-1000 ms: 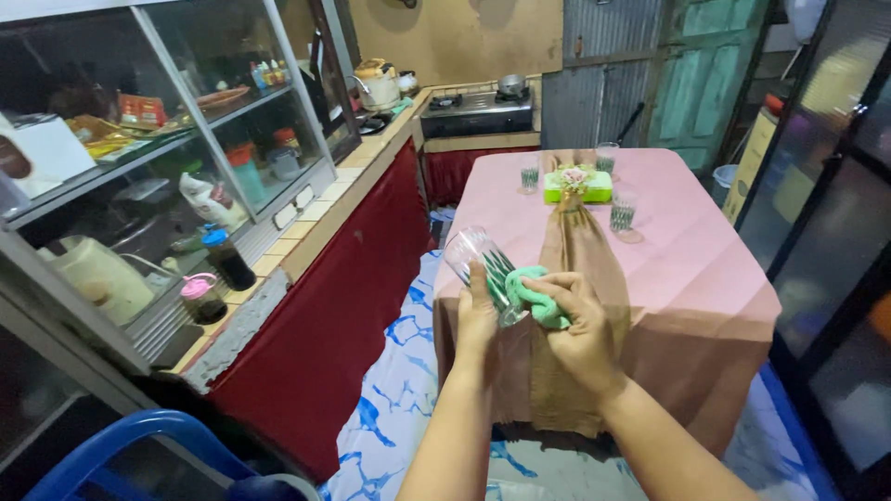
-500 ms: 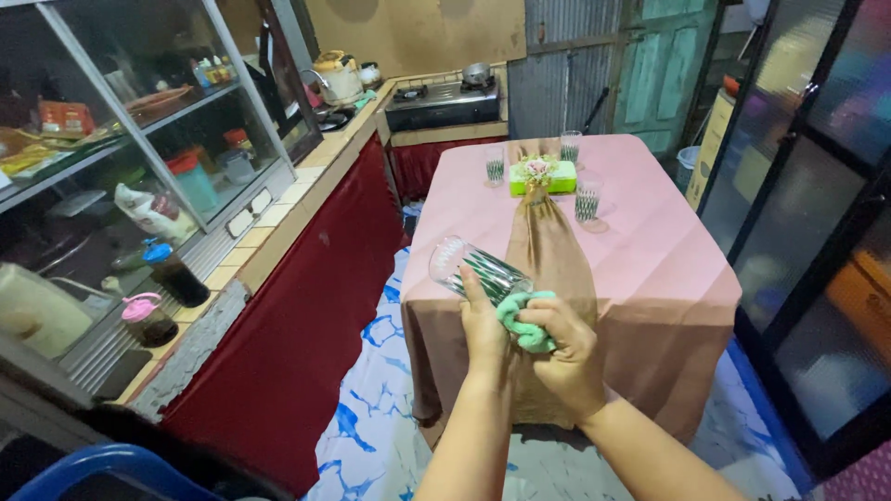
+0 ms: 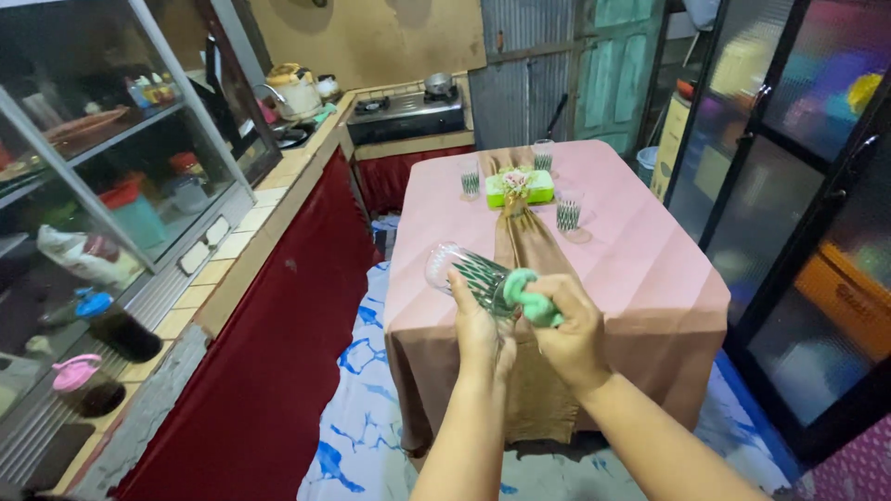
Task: Wiping glasses and a plate with a cloth in a dining area.
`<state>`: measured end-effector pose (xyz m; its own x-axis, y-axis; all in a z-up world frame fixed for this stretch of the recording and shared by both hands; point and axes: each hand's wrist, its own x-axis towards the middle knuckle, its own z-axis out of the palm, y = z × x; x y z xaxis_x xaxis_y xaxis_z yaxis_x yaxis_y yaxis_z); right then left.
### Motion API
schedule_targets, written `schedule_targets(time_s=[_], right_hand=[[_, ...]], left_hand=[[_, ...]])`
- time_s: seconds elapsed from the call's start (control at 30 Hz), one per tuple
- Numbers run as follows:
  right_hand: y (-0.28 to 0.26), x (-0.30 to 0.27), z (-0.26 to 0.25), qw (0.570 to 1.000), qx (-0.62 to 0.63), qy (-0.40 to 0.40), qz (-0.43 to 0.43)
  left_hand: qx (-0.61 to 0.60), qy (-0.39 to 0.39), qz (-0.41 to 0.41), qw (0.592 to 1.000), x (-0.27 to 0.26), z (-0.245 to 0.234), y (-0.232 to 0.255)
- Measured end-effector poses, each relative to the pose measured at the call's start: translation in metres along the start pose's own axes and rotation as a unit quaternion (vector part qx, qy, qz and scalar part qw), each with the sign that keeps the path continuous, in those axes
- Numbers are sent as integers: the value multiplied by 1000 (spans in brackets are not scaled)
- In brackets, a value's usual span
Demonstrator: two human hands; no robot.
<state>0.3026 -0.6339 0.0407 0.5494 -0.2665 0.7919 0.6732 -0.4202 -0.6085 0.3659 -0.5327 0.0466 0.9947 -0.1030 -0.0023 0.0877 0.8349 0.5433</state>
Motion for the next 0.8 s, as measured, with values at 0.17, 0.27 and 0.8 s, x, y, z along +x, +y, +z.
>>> schedule_targets(time_s=[0.17,0.27,0.8], right_hand=[[1,10,28,995,-20,-35,-93],[30,11,39,996,-27,-51,-67],[40,47,65,989,-143,-11,-45]], left_hand=[[-33,21,-48,998,47,-20,4],[-54,24,-65,996,65,-23,15],[-93,-5,-135,986,127,-48,-7]])
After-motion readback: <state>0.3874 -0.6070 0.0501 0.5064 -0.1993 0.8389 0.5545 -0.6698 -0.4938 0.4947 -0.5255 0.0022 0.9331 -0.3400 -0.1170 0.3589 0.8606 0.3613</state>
